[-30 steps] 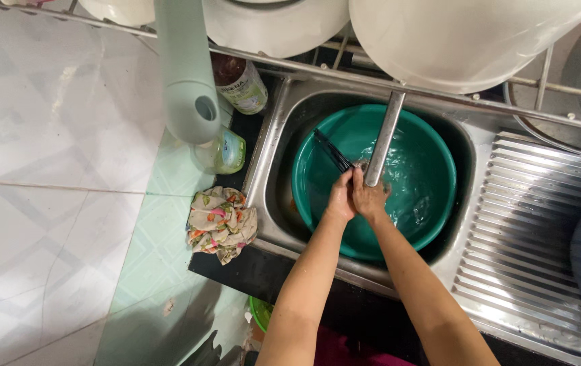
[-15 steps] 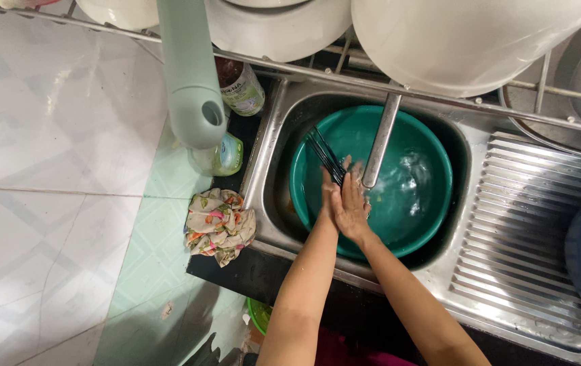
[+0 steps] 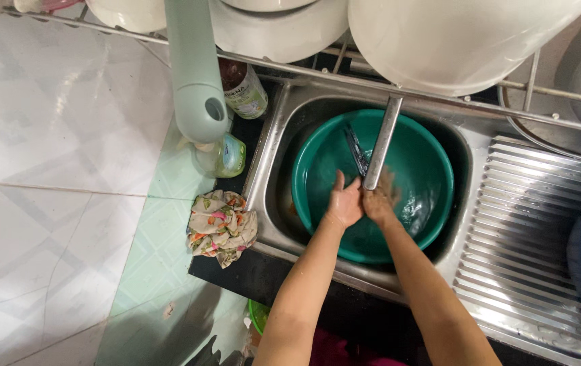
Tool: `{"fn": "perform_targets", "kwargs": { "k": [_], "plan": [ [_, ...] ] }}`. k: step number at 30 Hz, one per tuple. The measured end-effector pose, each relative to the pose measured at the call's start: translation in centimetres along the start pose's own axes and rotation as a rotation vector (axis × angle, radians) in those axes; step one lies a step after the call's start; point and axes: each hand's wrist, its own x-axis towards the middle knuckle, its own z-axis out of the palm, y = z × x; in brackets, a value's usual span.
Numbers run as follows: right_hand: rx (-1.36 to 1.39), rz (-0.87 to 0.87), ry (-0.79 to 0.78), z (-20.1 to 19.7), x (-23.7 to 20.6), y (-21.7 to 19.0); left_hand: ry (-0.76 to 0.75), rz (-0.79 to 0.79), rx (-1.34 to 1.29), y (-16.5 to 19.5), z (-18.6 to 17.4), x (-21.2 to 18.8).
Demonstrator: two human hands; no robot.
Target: The person washes dishes at a kitchen sink, scrubbing a plate, chopsticks and a spoon and placing them in a rack, then wipes the counter with a cloth. They rinse a banana blossom under the tap, set it on a wooden board, and cut it with a cleaver, then rinse a glass plate and set it on the counter.
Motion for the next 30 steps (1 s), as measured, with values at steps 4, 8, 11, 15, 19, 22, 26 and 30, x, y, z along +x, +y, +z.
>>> {"fn": "perform_targets", "kwargs": {
  "k": [4, 8, 11, 15, 19, 22, 26, 30],
  "plan": [
    [0.141, 0.073, -0.083, 0.0, -0.4, 0.0, -0.002, 0.03, 0.043, 0.0, 0.7, -0.1],
    [0.51, -0.416, 0.111, -0.1, -3.5, -1.6, -0.085, 0.109, 0.05, 0.2, 0.1, 0.0],
    [0.444, -0.564, -0.073, -1.2, -5.4, -1.2, -0.084, 0.174, 0.164, 0.5, -0.3, 0.6],
    [0.913, -0.117, 0.009, -2.1, -4.8, 1.2, 0.066, 0.262, 0.197, 0.6, -0.4, 1.2],
    [1.43, 0.383, 0.275, -1.0, -3.3, 4.2, 0.116, 0.34, 0.16, 0.8, -0.7, 1.2],
    [1.7, 0.57, 0.212, 0.6, -2.5, 4.2, 0.145, 0.382, 0.111, 0.7, -0.7, 1.2],
    [1.886, 0.469, 0.056, 0.9, -1.9, 2.2, 0.083, 0.376, 0.127, -0.1, -0.2, 1.4],
    [1.627, 0.344, -0.1, -0.6, -0.9, 0.7, 0.114, 0.323, 0.198, -0.7, -0.2, 1.4]
  ]
}}
